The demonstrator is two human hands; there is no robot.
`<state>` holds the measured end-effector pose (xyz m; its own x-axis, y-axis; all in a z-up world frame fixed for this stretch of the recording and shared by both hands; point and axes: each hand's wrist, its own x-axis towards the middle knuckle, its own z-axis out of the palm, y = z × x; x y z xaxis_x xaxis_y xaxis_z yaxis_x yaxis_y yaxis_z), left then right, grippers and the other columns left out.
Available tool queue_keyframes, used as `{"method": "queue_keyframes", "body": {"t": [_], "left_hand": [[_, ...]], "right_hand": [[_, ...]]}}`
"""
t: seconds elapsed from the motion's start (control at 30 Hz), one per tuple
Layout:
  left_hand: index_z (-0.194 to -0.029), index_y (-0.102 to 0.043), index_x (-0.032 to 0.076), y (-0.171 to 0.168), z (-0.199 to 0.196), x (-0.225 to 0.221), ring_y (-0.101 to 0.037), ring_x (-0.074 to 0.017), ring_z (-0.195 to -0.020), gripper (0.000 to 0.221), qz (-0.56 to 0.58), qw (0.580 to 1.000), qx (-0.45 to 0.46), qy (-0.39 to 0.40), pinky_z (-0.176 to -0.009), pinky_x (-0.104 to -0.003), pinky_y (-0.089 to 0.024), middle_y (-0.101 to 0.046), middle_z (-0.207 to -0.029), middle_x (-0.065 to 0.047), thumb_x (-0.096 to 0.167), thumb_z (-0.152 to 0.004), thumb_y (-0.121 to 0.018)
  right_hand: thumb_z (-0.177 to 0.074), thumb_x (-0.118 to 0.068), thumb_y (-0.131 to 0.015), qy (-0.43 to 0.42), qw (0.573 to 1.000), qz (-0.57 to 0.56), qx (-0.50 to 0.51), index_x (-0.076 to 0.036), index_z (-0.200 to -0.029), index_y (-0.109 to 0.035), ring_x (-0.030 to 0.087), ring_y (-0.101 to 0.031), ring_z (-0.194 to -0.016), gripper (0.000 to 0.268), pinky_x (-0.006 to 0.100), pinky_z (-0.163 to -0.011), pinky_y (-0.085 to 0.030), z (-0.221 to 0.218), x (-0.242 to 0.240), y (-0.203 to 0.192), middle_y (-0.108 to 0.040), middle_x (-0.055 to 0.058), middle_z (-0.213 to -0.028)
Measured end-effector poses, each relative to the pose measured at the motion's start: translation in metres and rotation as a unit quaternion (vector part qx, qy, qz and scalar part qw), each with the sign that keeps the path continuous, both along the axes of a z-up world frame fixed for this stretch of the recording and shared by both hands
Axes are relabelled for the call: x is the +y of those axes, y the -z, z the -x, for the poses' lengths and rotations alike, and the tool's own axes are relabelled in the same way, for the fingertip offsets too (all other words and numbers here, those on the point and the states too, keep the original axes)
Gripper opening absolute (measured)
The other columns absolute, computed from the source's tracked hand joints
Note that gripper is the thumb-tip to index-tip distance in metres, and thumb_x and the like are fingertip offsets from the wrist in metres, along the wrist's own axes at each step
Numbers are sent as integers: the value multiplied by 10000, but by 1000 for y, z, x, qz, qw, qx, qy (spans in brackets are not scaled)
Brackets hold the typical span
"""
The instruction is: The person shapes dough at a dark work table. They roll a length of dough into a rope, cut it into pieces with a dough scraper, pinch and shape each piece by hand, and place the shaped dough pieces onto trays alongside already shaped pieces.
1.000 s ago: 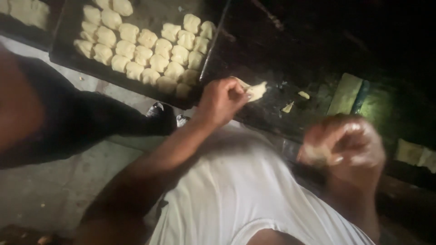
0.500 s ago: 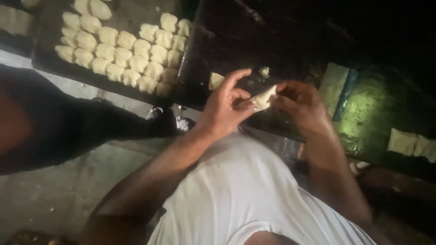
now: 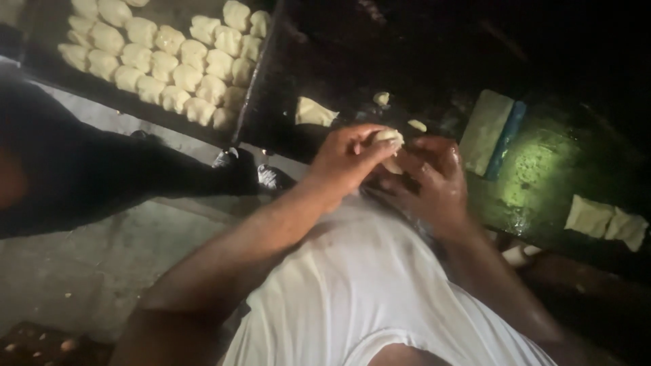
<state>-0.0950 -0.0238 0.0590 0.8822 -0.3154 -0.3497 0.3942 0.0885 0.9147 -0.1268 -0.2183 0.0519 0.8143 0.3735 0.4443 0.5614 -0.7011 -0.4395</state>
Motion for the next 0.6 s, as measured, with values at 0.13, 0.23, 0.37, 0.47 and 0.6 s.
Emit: {"method": "queue_keyframes", "body": {"t": [0.13,0.23,0.37,0.47,0.6], "left_hand": [[-1205,-742,17,17,-3,-12,-705,-129,-928,295,24,999,-40,-17,-799,-270,-603,-768,-1068,-90,139,-937,-739],[-1189,-730,24,26,-8,-15,-734,-114,-949,307,4,996,-67,-53,-831,-251,-630,-772,-1079,-79,138,-905,-756],[-1171,-739,-5,38,-18,-10,-737,-126,-895,279,5,990,-90,-113,-789,-270,-634,-781,-1051,-110,135,-932,-776],[-1182,-725,-16,30,-25,8,-759,-145,-882,286,53,988,-50,-134,-775,-300,-676,-773,-1057,-126,105,-925,-762],[-1227,-698,-12,20,-30,28,-758,-169,-920,308,99,983,-47,-147,-783,-317,-689,-758,-1085,-134,40,-926,-745]], "right_hand": [[-834,-43,-866,18,997,20,-73,-96,-1095,-761,244,-723,-1028,287,268,-749,-649,-1,-15,27,-667,169,-1179],[-855,25,-856,-23,992,-39,-114,-88,-1084,-722,205,-746,-1041,288,301,-789,-662,-1,-10,15,-735,74,-1158],[-830,-7,-782,-42,997,-24,-52,-77,-1053,-716,219,-732,-1017,243,356,-811,-649,-4,-3,-13,-731,83,-1125],[-858,-134,-750,12,950,85,299,-114,-1114,-751,243,-736,-853,257,360,-749,-636,-15,7,-53,-757,59,-1089],[-805,-199,-808,-66,933,28,353,-13,-1272,-682,242,-712,-977,518,375,-786,-594,-15,-14,-43,-712,150,-1189]]}}
